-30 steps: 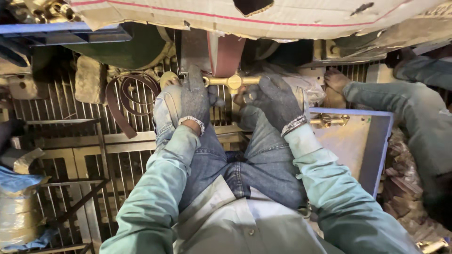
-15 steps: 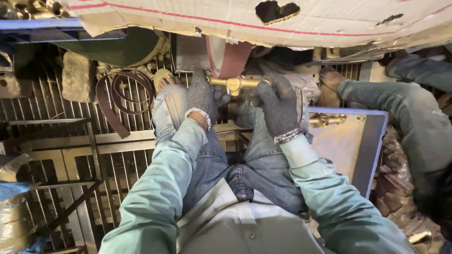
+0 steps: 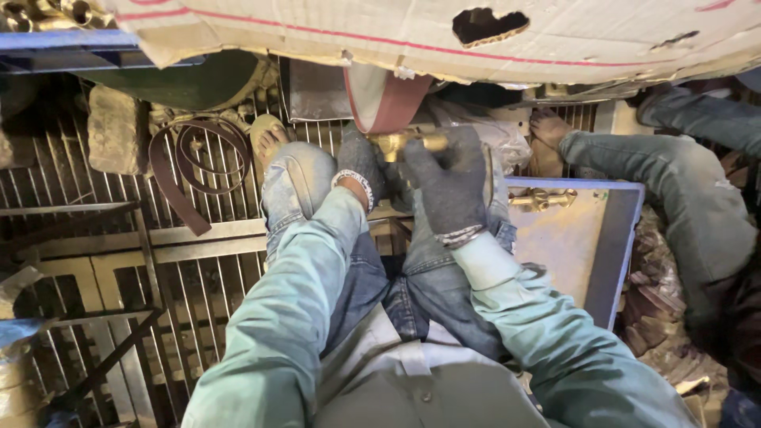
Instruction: The person sits on the floor and repeatedly rubs brass plumbing fittings against a vertical sanding belt. They handle the fittings one at a time, rotating them to sand different surfaces, and place the finished items into a blue tray to their right.
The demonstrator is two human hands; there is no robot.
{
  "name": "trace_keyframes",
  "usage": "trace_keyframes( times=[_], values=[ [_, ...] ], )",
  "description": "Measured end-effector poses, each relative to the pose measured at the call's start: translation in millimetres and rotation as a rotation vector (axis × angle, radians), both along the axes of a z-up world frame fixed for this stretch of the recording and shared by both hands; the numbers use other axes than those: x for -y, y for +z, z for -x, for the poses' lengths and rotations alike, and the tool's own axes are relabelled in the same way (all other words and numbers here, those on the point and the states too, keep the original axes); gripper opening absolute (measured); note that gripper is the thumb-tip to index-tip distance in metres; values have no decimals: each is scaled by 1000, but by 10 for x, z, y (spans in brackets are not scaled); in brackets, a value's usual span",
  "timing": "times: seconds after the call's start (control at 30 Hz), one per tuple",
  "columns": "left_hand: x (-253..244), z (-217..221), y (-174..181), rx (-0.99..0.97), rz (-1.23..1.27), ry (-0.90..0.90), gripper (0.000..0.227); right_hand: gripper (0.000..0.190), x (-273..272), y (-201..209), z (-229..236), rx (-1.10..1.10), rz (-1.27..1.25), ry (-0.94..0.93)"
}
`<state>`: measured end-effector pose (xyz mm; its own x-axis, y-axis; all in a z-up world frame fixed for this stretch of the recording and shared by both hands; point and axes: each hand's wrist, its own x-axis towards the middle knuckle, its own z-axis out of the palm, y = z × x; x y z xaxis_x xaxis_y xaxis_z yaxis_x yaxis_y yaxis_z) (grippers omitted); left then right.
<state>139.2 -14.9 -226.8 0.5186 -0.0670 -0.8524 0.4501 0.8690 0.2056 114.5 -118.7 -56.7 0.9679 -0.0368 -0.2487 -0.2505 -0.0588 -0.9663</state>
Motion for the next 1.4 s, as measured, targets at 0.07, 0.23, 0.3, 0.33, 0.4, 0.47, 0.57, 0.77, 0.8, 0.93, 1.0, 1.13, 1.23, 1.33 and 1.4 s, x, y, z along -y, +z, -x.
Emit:
trace_keyframes(
  times=[0.07, 0.23, 0.3, 0.33, 0.4, 0.47, 0.57, 0.77, 0.8, 0.93, 1.0, 1.13, 1.23, 1.33, 1.4],
  values=[
    [40, -48, 27, 3, -25, -57, 34, 26, -96, 49, 6, 12, 48, 6],
    [60, -95, 413, 20, -48, -140, 32, 32, -238, 119, -26, -19, 220, -67],
    [-9, -88, 694, 38, -59, -159, 32, 30, -155, 179, -39, -7, 143, -87],
    [-66, -17, 843, 44, -60, -150, 31, 26, -42, 232, -10, 22, 65, -83],
    [-229, 202, 1135, 45, -67, -122, 31, 25, 207, 325, 24, -43, -48, -88],
    [-403, 492, 1388, 281, -70, -96, 31, 30, 452, 393, 72, -232, -119, -103],
    [-666, 868, 1660, 530, -214, -183, 29, 36, 550, 341, 119, -204, -202, 112],
    [-992, 1039, 1693, 552, -300, -120, 24, 44, 189, 34, 53, -241, -194, 188],
    [-1027, 1061, 1666, 536, -285, -107, 24, 44, 153, 5, 57, -248, -201, 190],
    [-1103, 930, 1499, 486, -252, -67, 23, 41, 66, -125, 25, -252, -222, 155],
    [-1111, 806, 1425, 480, -250, -82, 21, 38, 30, -216, -36, -262, -248, 110],
    [-1059, 717, 1336, 486, -270, -64, 17, 34, 13, -431, -116, -293, -345, 61],
    [-1044, 702, 1382, 506, -321, -77, 15, 29, -11, -524, -143, -332, -487, 36],
    [-981, 722, 1503, 557, -405, -96, 15, 29, -68, -534, -168, -452, -649, -21],
    [-943, 709, 1610, 526, -495, -138, 15, 28, -100, -495, -206, -474, -743, 48]
  ],
)
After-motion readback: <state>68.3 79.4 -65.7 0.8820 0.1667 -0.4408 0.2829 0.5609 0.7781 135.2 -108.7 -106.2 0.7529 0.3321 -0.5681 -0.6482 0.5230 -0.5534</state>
